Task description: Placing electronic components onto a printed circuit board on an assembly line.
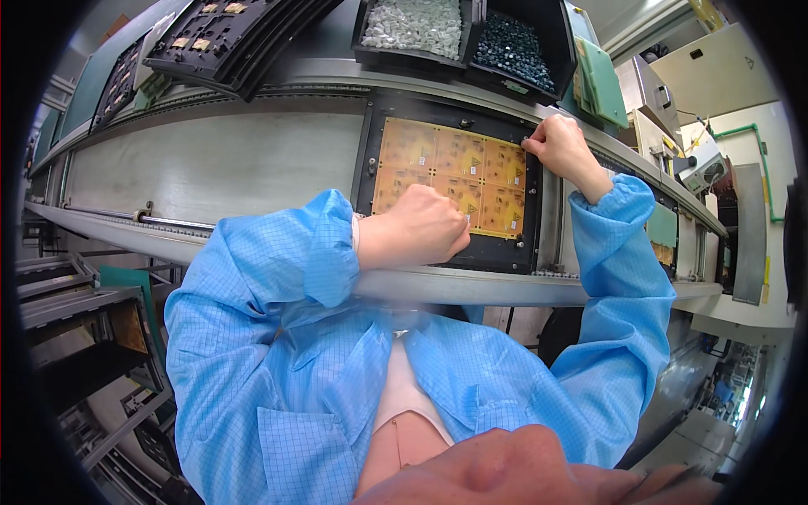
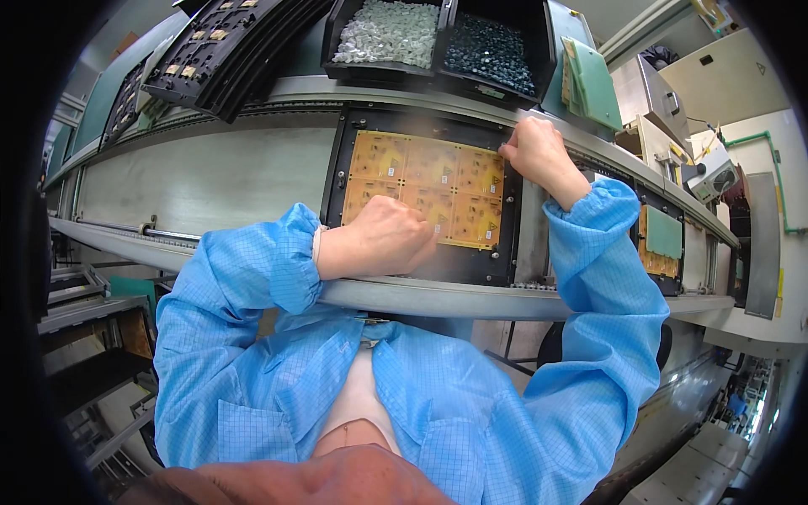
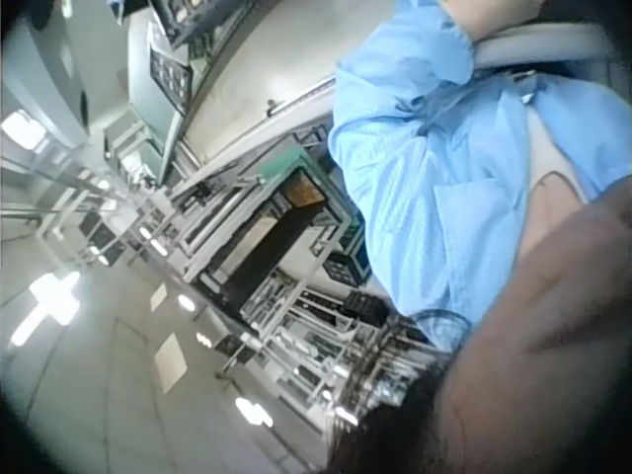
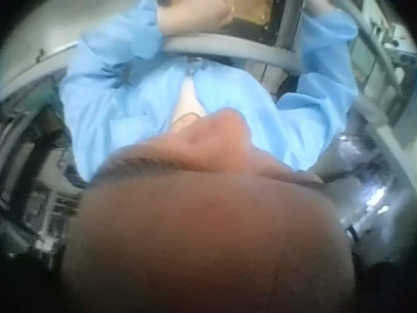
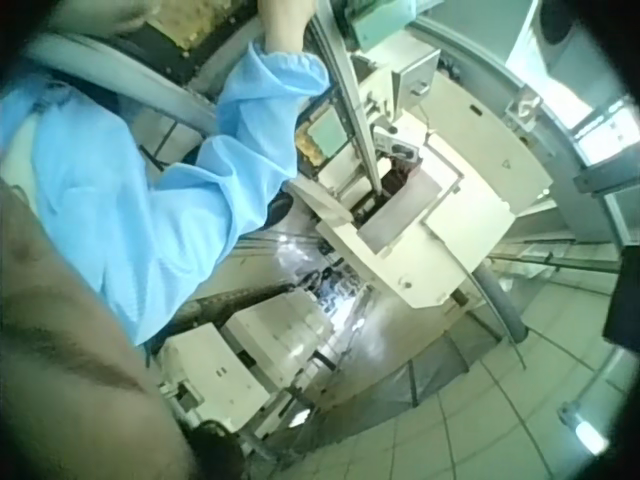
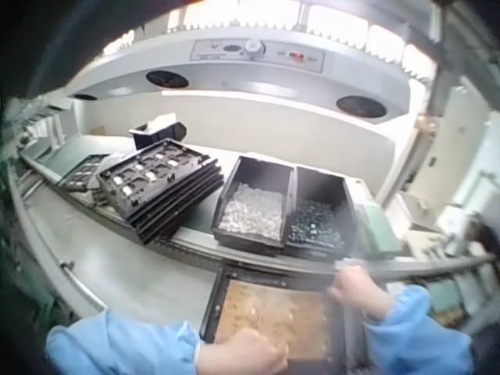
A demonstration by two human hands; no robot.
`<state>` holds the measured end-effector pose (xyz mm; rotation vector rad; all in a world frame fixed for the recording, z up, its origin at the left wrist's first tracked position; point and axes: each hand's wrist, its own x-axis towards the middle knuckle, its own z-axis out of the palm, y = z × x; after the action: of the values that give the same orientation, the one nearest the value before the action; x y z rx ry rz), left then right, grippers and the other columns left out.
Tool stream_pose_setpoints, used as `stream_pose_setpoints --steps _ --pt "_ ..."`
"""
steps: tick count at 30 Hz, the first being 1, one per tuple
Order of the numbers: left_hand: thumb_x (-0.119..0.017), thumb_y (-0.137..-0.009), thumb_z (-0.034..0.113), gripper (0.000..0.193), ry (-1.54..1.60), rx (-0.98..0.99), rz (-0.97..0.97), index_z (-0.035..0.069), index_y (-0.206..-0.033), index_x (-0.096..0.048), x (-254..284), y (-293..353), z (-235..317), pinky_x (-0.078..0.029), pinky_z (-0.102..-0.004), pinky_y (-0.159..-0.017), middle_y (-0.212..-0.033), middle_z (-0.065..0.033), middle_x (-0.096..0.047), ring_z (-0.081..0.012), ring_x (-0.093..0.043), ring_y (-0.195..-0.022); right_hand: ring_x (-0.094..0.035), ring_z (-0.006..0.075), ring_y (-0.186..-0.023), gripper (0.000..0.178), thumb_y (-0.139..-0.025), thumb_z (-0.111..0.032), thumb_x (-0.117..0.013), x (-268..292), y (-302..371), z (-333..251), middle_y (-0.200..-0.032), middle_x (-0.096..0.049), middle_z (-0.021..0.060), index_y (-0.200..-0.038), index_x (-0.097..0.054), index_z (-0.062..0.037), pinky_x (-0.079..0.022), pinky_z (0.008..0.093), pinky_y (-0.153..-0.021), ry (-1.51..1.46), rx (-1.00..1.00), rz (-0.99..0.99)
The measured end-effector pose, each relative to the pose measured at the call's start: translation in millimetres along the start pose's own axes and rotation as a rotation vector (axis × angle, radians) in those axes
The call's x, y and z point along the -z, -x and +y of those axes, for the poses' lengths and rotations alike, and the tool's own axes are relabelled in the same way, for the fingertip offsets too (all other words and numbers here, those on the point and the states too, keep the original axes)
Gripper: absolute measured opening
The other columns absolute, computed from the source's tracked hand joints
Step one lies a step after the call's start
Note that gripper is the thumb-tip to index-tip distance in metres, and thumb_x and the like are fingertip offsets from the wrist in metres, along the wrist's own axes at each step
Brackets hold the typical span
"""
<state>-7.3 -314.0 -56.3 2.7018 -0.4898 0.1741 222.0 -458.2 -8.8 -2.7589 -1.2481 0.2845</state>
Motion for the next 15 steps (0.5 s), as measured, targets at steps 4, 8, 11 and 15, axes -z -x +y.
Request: stream_pose_setpoints --steps 4,8,11,15 --pt "-0.057 -0.091 0.03 0.035 0.113 -0.016 -0.036 0.005 -0.067 -0.065 2.3 3.2 -6.5 -0.051 -0.043 -0.057 -0.064 -0.0136 -0.064 -0.033 -0.065 -0.062 -0.068 0.035 -0.072 0.02 -0.079 -0.018 -0.076 -7.2 5.0 4.7 -0.076 -0.069 0.021 -0.081 -0.073 0.0018 -0.055 0.0408 -0.069 0.012 0.047 0.057" --pt "-0.067 -0.086 0.025 0.022 0.097 0.129 0.227 0.006 -0.076 -0.062 26.1 6.6 -52.0 -0.052 -0.0445 -0.062 -0.074 -0.0136 -0.063 -0.0347 -0.064 -0.07 -0.065 0.0349 -0.078 0.021 -0.082 -0.02 -0.076 -8.2 12.9 11.5 -0.08 -0.068 0.0195 -0.085 -0.072 0.0 -0.052 0.0412 -0.07 0.002 0.08 0.159" --pt "-0.068 -0.083 0.021 0.018 -0.397 0.259 0.403 0.007 -0.091 -0.06 41.8 15.0 -100.9 -0.05 -0.0381 -0.072 -0.085 -0.0085 -0.058 -0.0267 -0.061 -0.08 -0.063 0.034 -0.08 0.018 -0.082 -0.018 -0.075 -4.2 9.4 -4.8 -0.082 -0.066 0.0169 -0.087 -0.071 -0.0006 -0.051 0.0406 -0.073 -0.053 0.18 0.286" --pt "-0.068 -0.082 0.019 0.014 -0.423 0.195 0.371 0.007 -0.083 -0.062 40.2 13.8 -129.8 -0.049 -0.0385 -0.073 -0.085 -0.0068 -0.058 -0.0265 -0.061 -0.083 -0.057 0.0309 -0.095 0.017 -0.081 -0.015 -0.075 -19.7 -12.4 -38.0 -0.087 -0.062 0.0115 -0.09 -0.071 -0.0014 -0.05 0.0392 -0.081 -0.095 0.464 0.375"
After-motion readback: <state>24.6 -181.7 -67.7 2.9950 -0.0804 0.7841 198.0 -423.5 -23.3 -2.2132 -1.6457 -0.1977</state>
